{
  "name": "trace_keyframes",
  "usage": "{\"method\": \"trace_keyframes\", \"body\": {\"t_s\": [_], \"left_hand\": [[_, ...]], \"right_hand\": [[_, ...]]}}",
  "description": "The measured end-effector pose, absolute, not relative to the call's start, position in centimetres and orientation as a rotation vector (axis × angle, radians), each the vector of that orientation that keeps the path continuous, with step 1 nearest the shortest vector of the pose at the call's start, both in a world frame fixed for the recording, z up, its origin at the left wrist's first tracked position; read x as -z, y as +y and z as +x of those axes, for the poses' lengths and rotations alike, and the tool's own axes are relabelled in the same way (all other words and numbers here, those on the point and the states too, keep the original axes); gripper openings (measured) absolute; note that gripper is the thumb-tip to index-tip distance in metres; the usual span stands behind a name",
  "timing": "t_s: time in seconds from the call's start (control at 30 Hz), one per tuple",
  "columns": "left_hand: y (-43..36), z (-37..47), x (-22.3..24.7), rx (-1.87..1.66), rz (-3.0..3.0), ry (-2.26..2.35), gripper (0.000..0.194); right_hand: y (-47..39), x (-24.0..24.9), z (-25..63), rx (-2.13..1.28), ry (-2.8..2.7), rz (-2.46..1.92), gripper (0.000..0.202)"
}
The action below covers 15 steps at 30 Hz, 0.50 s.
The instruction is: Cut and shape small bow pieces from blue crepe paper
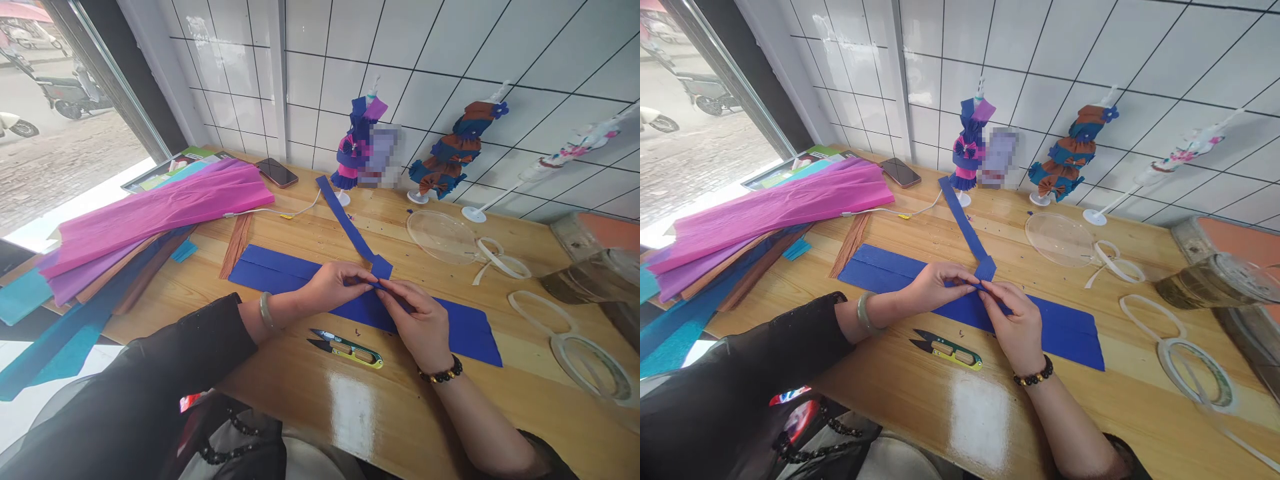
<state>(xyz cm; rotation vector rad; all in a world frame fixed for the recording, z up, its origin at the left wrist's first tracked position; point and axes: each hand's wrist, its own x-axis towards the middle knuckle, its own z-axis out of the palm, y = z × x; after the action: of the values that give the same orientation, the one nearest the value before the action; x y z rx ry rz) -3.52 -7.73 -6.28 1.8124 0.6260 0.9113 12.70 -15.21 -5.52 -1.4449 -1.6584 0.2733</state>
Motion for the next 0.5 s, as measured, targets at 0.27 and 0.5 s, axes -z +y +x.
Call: {"method": "trace_keyframes", "body": {"t_s": [0.27,0.5], "left_hand": [[-7.63,-3.46,6.76,-0.907,1.856,0.646,0.023],[-7.46,-3.53,6.87,-0.927,1.904,0.661,0.02]], "right_hand": [[-15.19,5.38,12.54,-0.221,-1.681,-1.446,0.016],[-15.1,5.44,12.54,-0.242,-1.703,-1.415,0.015]]}}
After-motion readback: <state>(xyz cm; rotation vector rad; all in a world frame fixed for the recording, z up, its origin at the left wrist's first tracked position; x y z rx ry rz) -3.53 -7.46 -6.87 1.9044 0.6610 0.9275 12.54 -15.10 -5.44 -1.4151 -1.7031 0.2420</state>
